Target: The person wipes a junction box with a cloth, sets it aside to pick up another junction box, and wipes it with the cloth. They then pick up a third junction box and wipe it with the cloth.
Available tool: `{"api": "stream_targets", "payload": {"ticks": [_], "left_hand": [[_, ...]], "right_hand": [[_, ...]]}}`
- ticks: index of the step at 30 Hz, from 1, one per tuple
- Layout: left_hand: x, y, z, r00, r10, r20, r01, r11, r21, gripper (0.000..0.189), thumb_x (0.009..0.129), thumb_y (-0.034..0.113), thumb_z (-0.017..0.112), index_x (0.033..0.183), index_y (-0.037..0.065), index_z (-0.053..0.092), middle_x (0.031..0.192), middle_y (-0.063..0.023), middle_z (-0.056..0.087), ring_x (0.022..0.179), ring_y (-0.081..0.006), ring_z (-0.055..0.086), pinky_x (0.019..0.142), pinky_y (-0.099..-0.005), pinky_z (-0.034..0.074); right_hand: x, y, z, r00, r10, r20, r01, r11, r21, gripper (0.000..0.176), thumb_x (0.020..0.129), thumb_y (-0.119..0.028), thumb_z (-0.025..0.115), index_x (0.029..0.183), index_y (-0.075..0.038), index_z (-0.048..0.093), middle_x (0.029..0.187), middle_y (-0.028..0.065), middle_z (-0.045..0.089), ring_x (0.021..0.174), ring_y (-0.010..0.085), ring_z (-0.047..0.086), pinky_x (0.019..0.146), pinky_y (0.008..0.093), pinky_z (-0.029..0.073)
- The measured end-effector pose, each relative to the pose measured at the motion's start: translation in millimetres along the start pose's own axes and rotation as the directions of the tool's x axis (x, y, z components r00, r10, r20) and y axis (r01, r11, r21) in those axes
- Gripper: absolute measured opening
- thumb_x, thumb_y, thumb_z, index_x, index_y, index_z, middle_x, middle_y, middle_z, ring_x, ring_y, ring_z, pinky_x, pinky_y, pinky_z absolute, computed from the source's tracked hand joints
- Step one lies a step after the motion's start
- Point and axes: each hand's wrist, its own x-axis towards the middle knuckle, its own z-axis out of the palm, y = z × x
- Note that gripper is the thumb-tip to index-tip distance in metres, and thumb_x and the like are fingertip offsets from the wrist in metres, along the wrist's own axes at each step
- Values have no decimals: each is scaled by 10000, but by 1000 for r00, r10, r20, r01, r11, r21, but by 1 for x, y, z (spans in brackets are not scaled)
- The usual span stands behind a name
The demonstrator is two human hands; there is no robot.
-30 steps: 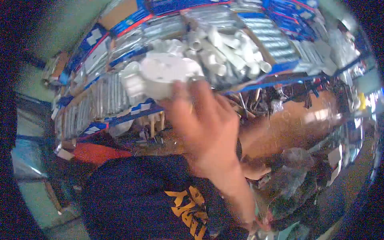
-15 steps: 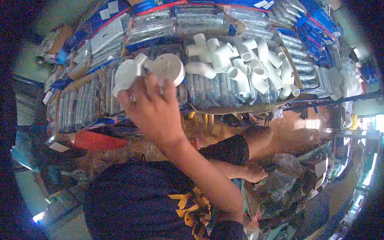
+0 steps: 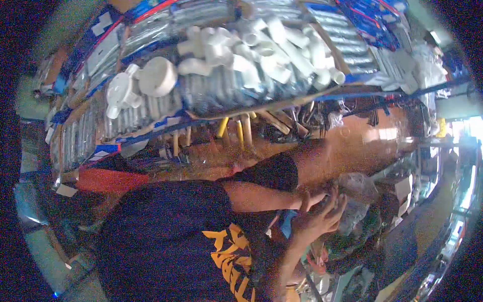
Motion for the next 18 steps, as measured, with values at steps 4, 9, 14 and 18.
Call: {"api": "stream_targets", "payload": {"ticks": [4, 9, 14, 18], "left_hand": [[5, 11, 23, 998, -65, 15, 64, 998, 21, 541, 947, 317, 531, 1382, 30, 383, 1427, -235, 368, 1369, -319, 299, 1116, -423, 183], [13, -13, 58, 990, -136, 32, 133, 988, 77, 561, 962, 329, 514, 1414, 31, 367, 1467, -236, 342, 1404, -310, 267, 1149, -418, 151], [3, -12, 69, 976, 210, 58, -215, 886, 411, 557, 951, 331, 537, 1402, 38, 394, 1408, -233, 433, 1326, -346, 400, 1113, -427, 266], [20, -134, 178, 663, 693, 284, -665, 719, -201, 443, 933, 258, 549, 1311, 49, 446, 1268, -229, 547, 1155, -369, 554, 927, -431, 465]], "right_hand": [[-39, 103, 33, 932, 274, 238, -346, 868, 357, 321, 888, -235, 637, 1157, -61, 616, 1164, 200, 622, 1085, 358, 600, 898, 435, 467], [-66, 162, 29, 886, 448, 122, -463, 835, 297, 271, 935, -172, 570, 1121, 24, 592, 1075, 231, 643, 973, 344, 630, 845, 394, 489], [-77, 186, 39, 823, 553, -134, -487, 806, 335, 147, 983, -93, 500, 1079, 17, 510, 992, 186, 595, 862, 288, 590, 797, 344, 473], [-80, 159, 47, 814, 544, 203, -576, 715, 396, 212, 937, -113, 510, 1104, 18, 507, 1116, 236, 574, 985, 312, 592, 838, 405, 479]]}}
